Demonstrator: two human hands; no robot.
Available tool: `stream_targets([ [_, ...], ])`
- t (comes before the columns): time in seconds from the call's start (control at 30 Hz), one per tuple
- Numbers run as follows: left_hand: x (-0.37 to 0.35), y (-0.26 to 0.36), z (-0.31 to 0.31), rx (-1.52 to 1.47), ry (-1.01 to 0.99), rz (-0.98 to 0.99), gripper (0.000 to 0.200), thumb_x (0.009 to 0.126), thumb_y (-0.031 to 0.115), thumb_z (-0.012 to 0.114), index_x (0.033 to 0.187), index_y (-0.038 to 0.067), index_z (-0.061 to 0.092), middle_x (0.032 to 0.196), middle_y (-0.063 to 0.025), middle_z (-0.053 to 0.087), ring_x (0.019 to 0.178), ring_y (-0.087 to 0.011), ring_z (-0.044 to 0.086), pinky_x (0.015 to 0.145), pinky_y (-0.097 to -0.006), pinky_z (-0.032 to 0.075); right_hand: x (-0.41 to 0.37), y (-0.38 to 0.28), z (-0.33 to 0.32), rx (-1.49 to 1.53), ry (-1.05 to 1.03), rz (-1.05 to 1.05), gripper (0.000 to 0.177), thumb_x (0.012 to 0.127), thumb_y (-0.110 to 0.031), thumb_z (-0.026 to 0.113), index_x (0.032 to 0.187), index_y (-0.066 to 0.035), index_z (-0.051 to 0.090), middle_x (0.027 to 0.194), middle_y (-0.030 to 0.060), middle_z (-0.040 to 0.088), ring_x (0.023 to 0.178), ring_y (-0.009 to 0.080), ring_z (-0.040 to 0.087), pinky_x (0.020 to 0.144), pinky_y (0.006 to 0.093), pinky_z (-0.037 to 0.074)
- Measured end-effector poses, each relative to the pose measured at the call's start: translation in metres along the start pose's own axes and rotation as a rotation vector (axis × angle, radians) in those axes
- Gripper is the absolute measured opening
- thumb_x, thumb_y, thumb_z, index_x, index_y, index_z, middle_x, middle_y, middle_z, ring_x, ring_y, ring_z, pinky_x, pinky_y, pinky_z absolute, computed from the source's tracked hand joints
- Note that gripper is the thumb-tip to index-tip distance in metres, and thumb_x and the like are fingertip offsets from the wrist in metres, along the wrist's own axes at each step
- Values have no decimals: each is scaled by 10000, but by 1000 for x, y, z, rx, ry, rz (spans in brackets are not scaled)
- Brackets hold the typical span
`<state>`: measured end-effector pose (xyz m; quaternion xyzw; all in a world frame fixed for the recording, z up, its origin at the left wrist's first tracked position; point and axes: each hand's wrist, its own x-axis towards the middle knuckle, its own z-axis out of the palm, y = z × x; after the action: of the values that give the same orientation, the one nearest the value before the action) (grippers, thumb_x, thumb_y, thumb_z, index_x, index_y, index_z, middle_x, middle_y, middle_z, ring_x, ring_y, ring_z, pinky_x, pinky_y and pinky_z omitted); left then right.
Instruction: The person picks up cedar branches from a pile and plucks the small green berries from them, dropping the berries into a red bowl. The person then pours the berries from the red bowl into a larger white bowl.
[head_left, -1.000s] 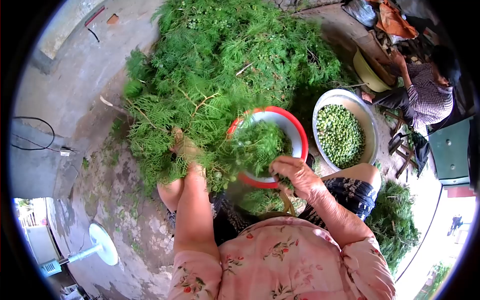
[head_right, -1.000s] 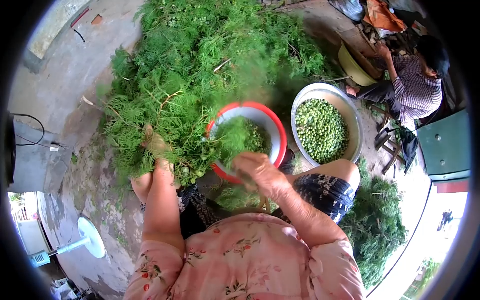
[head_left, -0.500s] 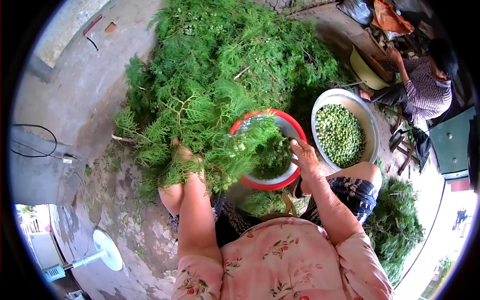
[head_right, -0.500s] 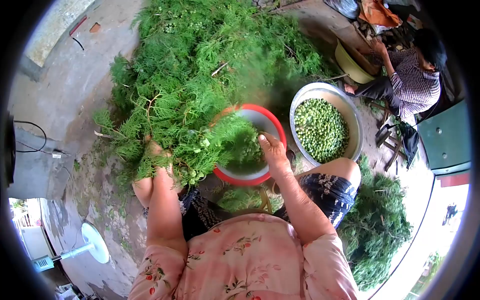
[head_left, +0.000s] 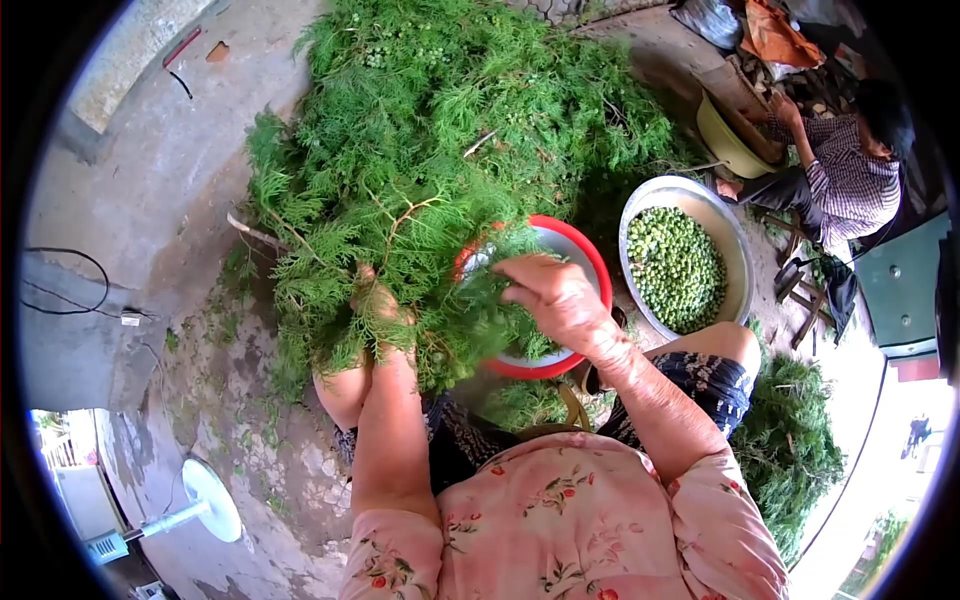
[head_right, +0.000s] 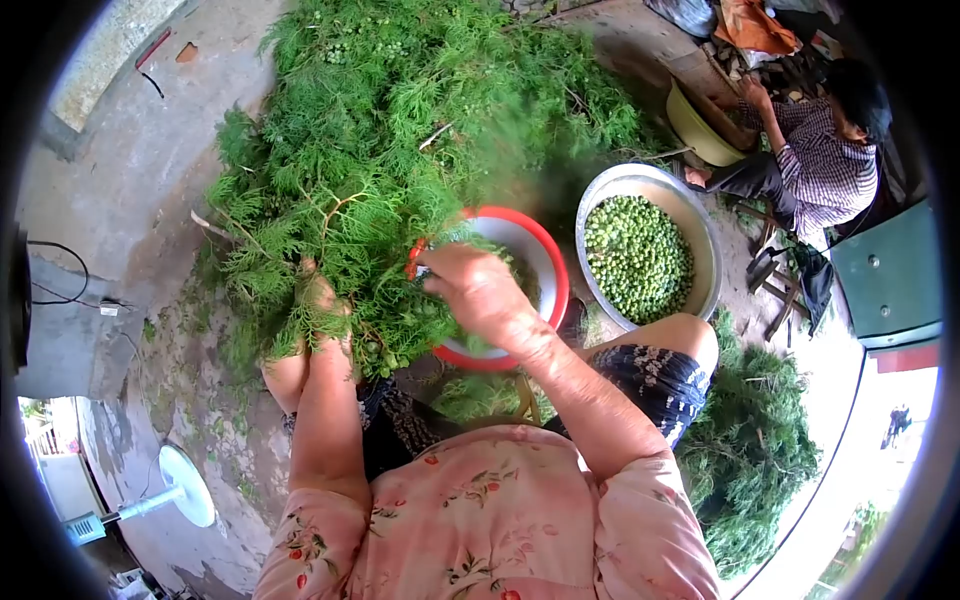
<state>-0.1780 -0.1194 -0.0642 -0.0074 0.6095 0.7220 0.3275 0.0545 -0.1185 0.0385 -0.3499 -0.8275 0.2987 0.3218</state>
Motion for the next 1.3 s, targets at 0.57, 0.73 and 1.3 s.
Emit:
stream_targets([
  [0.57, 84, -51, -38, -17, -227, -49, 318, 903, 352, 481, 1002, 65, 573, 878, 1, 580, 639, -123, 527, 532, -281, 455, -25, -5, 29, 552, 5, 522, 118, 784, -107, 672, 850, -14, 641, 804, 20, 637, 713, 100, 555, 692, 249, 458],
  [0.73, 86, -46, -39, -54, -235, -62, 337, 881, 378, 509, 1004, 69, 564, 878, -10, 576, 641, -129, 526, 523, -290, 454, -31, -12, -9, 748, 266, 643, 78, 802, -90, 650, 786, -17, 626, 676, 12, 570, 588, 97, 494, 569, 238, 409],
  [1.3, 58, -36, -20, 128, -26, -153, 440, 807, 467, 607, 1012, 85, 534, 879, -49, 563, 647, -151, 523, 491, -321, 451, -23, 4, 48, 971, 61, 991, 471, 780, -185, 704, 1114, 49, 470, 729, 58, 578, 604, 119, 537, 556, 243, 461],
])
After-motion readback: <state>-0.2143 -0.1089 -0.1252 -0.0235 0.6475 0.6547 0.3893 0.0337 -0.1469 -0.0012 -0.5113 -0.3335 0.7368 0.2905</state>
